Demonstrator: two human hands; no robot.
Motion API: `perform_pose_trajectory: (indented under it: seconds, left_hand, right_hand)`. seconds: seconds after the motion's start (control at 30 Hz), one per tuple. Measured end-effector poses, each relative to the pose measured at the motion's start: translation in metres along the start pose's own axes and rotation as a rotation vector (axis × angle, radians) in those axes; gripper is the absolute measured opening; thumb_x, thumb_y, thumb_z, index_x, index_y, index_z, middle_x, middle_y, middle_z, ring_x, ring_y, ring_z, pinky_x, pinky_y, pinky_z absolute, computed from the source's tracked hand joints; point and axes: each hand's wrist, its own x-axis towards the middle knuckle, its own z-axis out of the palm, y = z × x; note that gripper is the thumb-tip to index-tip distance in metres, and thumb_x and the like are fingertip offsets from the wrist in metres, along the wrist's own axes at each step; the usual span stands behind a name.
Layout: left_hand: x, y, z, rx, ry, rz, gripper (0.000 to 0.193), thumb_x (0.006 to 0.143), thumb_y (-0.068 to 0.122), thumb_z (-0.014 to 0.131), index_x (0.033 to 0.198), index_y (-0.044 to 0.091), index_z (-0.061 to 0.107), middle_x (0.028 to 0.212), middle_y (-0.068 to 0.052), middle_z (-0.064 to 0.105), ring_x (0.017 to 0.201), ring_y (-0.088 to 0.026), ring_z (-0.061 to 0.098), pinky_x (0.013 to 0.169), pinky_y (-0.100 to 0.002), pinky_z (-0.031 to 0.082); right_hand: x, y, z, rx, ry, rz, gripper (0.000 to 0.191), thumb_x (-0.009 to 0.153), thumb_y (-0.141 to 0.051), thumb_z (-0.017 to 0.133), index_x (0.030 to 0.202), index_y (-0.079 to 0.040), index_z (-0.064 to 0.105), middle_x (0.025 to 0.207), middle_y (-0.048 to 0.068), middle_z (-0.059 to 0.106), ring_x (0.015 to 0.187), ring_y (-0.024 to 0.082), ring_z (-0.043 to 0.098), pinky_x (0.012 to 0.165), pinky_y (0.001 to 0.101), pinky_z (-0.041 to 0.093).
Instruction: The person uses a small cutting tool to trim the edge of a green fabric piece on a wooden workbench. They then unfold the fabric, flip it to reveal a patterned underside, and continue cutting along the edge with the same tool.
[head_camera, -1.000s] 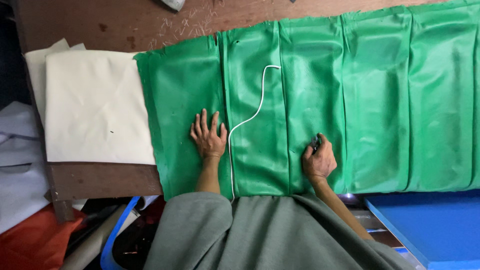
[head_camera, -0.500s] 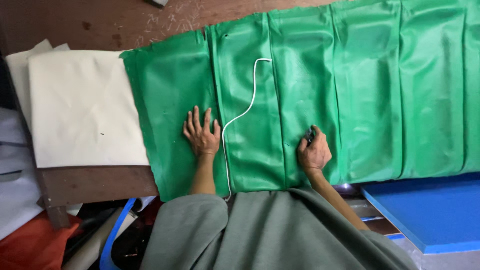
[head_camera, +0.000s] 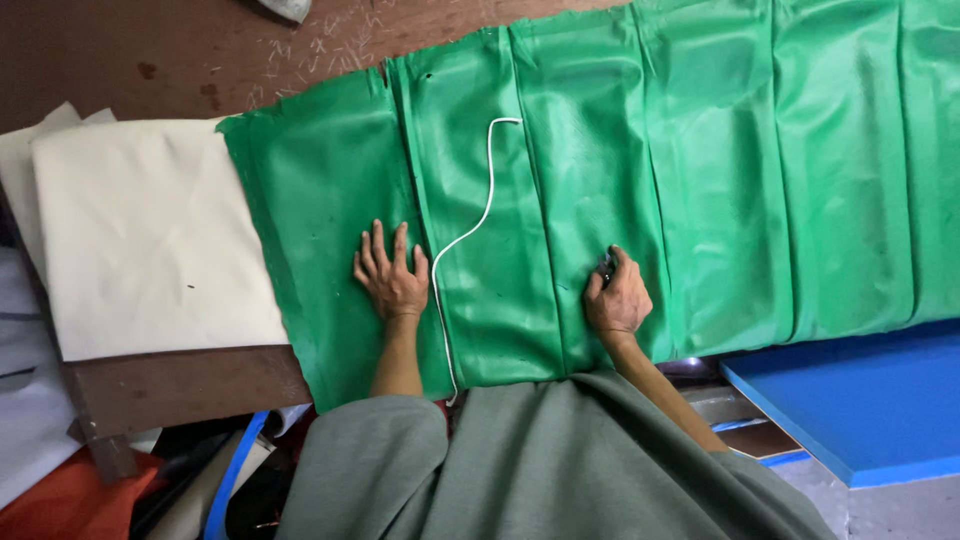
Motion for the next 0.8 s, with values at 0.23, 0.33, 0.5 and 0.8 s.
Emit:
perform_pose_trajectory:
  seconds: [0.23, 0.33, 0.5, 0.8]
  left_hand:
    - [0.000, -0.006, 0.002, -0.016, 0.001, 0.022, 0.049, 0.099, 0.036, 0.063, 0.146, 0.025, 0.059, 0.161, -0.014, 0.044, 0.147, -0.038, 0.040, 0.119, -0.059, 0.028]
    - [-0.001, -0.010, 0.004, -0.015, -0.001, 0.025, 0.049, 0.100, 0.036, 0.064, 0.147, 0.024, 0.059, 0.161, -0.013, 0.044, 0.147, -0.038, 0.041, 0.119, -0.059, 0.029]
    - [0.000, -0.016, 0.008, 0.002, 0.041, 0.062, 0.047, 0.100, 0.035, 0.065, 0.145, 0.024, 0.060, 0.161, -0.014, 0.045, 0.146, -0.039, 0.041, 0.118, -0.059, 0.031]
    - [0.002, -0.021, 0.007, -0.005, 0.049, 0.078, 0.046, 0.100, 0.033, 0.066, 0.144, 0.023, 0.061, 0.161, -0.013, 0.046, 0.145, -0.040, 0.043, 0.118, -0.059, 0.031]
  right_hand:
    - [-0.003, 0.002, 0.006, -0.017, -0.035, 0.067, 0.037, 0.096, -0.023, 0.068, 0.132, -0.015, 0.060, 0.108, 0.011, 0.068, 0.093, 0.033, 0.067, 0.077, 0.0454, 0.053]
    - [-0.005, 0.005, 0.011, -0.008, -0.040, 0.062, 0.042, 0.091, -0.022, 0.068, 0.132, -0.014, 0.060, 0.107, 0.011, 0.067, 0.094, 0.033, 0.067, 0.076, 0.0455, 0.053]
    - [-0.009, 0.008, 0.019, 0.028, -0.019, 0.056, 0.048, 0.085, -0.020, 0.070, 0.131, -0.014, 0.060, 0.106, 0.012, 0.066, 0.093, 0.033, 0.067, 0.077, 0.0448, 0.053]
    - [-0.013, 0.009, 0.028, 0.004, -0.027, 0.043, 0.052, 0.082, -0.021, 0.073, 0.132, -0.014, 0.059, 0.100, 0.011, 0.063, 0.091, 0.032, 0.065, 0.075, 0.0431, 0.053]
